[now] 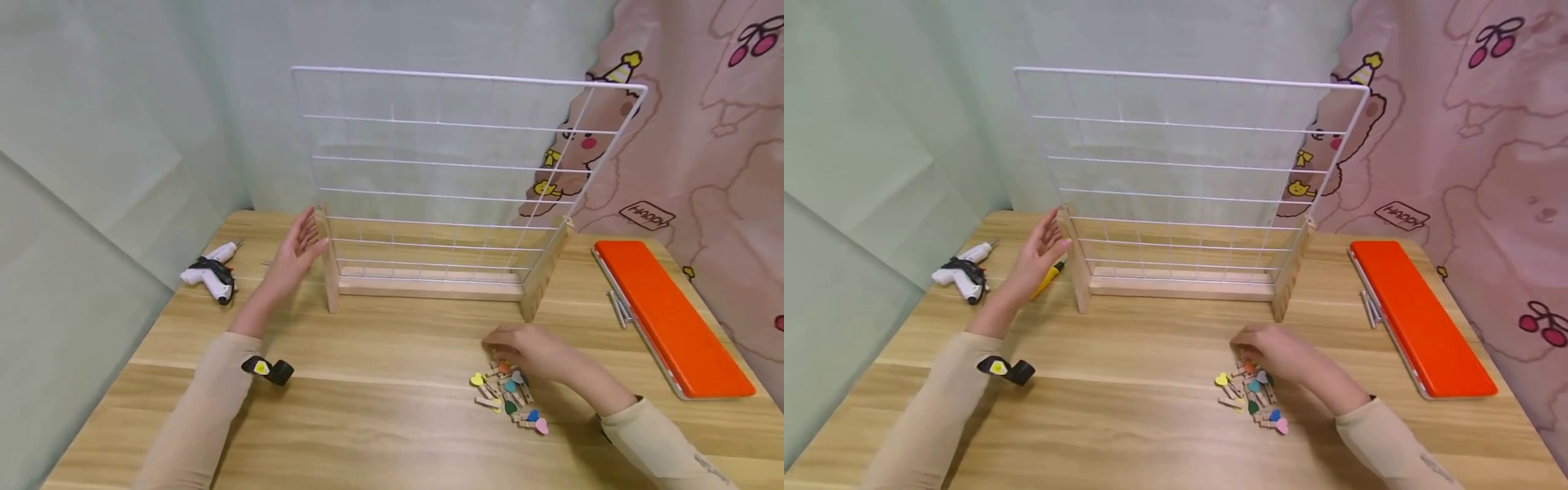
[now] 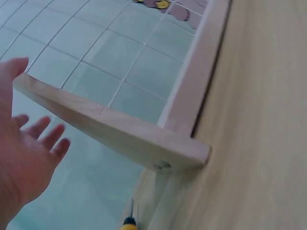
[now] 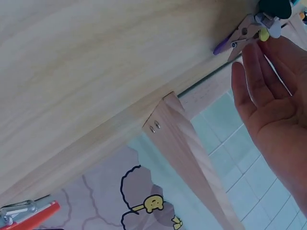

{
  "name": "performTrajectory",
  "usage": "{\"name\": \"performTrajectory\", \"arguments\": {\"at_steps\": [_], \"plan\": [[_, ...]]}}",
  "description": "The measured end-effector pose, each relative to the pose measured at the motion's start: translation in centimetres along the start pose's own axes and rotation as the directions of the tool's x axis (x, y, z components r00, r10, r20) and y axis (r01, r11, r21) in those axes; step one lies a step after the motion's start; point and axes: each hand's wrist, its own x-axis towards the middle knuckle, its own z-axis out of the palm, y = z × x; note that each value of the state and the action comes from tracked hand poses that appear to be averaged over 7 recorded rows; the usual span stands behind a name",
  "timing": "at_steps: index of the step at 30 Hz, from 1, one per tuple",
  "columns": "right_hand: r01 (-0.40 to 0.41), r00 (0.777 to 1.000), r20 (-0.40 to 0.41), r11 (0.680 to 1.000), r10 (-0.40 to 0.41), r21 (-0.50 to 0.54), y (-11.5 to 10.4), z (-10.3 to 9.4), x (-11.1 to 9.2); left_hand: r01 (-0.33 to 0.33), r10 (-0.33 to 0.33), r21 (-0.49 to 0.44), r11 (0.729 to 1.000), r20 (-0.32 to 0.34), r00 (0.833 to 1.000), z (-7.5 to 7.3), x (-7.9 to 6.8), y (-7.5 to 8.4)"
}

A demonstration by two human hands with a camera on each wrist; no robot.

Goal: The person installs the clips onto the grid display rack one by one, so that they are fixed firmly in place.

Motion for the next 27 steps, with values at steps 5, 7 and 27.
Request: {"name": "performTrajectory", "arguments": {"at_steps": [5, 7, 27], "plan": [[0.012, 1.000, 0.014, 1.000, -0.011, -0.027, 0.3, -0.2, 0.1, -0.002, 0.007, -0.070, 0.998, 0.061, 0.998, 0.4, 1.0, -1.0], [0.017, 1.000, 0.021, 0.999, -0.017, -0.035, 0.2, -0.2, 0.2, -0.029, 0.038, -0.118, 0.993, 0.074, 0.997, 0.1, 1.5, -1.5], [-0.084, 0.995, 0.056, 0.996, 0.084, -0.003, 0.1, -0.6, 1.0, -0.061, 0.073, -0.087, 0.994, 0.154, 0.985, -2.0, 2.9, -2.7]]}}
